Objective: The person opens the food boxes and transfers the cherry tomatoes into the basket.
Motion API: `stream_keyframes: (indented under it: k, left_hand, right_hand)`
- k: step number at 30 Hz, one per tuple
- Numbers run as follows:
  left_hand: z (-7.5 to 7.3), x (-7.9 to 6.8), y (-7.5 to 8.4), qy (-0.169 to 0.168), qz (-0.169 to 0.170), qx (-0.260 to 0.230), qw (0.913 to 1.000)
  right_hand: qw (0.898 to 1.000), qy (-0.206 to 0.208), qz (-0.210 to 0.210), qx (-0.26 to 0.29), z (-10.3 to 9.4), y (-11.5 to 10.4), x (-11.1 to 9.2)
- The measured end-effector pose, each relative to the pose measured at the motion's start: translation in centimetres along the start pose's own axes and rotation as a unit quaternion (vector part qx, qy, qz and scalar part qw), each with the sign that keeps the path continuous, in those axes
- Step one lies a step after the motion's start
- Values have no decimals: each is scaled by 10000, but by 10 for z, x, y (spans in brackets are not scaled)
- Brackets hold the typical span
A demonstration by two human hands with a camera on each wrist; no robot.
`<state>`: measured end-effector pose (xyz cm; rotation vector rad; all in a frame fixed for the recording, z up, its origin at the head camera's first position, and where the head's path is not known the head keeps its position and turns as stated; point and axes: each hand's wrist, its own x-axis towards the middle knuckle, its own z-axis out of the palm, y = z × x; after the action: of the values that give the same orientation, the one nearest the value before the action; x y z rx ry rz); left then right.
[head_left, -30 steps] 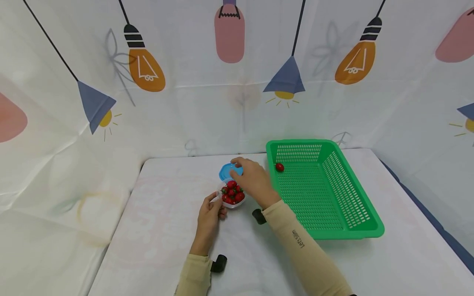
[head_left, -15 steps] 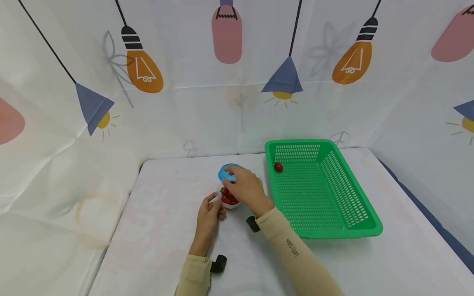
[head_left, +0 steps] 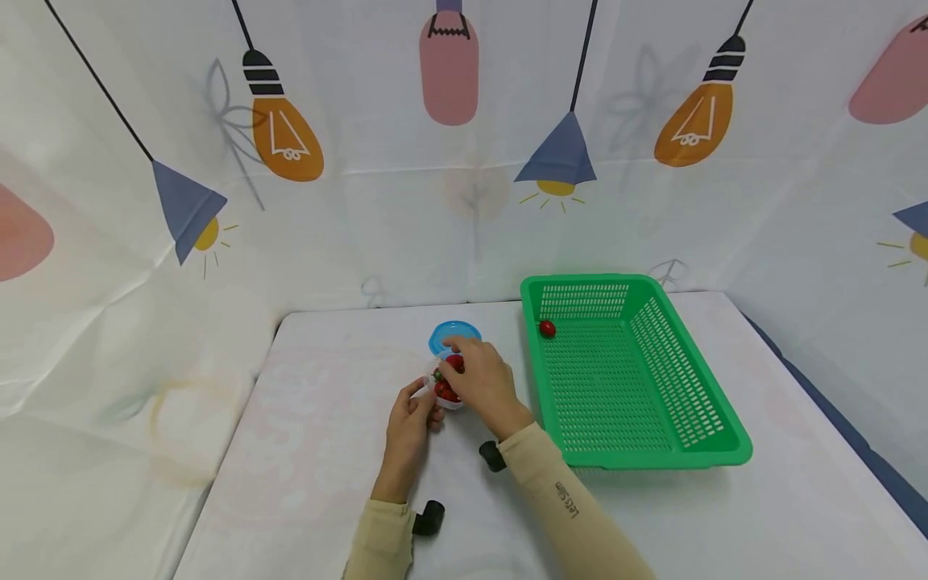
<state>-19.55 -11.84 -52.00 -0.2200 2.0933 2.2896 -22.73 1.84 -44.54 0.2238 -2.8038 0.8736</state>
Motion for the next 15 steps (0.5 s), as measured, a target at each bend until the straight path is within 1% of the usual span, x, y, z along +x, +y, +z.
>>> stream_keyframes:
  k: [3,9,15]
  left_hand:
    - [0,-1,0,-5,39,46,10000]
    - [-2,-1,1,-48,-6,100,9999]
    - [-3,0,1,-102,-152,92,9998]
  right_hand:
    - [9999,110,-56,-41,4,4,-1]
    - [9995,210,-145,-174,9,11,-2]
    - [9992,149,10,-382,15,14,-3]
